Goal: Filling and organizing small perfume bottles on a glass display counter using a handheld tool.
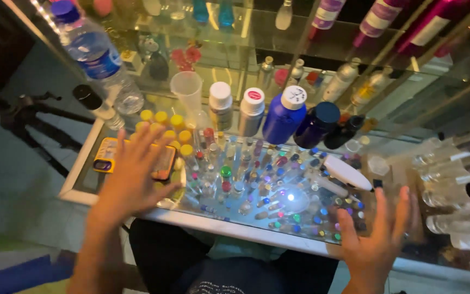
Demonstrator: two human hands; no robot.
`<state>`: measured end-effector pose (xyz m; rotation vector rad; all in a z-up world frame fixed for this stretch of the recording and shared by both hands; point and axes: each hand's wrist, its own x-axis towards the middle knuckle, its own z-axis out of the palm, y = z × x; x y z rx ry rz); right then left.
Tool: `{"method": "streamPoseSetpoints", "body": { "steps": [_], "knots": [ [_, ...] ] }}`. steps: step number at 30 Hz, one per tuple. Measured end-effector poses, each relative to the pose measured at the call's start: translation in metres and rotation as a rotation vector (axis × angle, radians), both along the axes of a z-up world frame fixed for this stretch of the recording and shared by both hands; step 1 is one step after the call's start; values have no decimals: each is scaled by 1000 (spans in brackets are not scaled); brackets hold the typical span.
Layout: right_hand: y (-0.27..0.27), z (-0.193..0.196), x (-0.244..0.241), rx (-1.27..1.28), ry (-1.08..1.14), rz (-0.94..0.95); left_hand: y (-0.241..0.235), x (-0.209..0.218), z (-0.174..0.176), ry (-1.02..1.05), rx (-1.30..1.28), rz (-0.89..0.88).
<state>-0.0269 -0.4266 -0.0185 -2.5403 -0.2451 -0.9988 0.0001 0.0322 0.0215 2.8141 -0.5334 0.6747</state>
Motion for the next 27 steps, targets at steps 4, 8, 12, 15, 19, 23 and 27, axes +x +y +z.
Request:
{"method": "streamPoseSetpoints", "body": {
  "steps": [4,8,12,15,19,23,27],
  "knots": [
    [-3,-11,-10,58,-131,-24,45,5,27,456,16,52],
    [3,-21,-19,322,-46,60,57,24,27,614,-33,-124],
    [28,-15,-24,183,36,64,63,34,23,656,0,-151],
    [56,3,-22,184,111,223,55,33,27,525,110,-229],
    [90,24,-19,442,449,376,13,18,38,300,118,-445],
    [118,31,-9,804,1040,346,-43,4,42,175,176,-562],
    [137,45,-12,923,1118,520,-83,-11,48,-13,169,-667]
  ]
}}
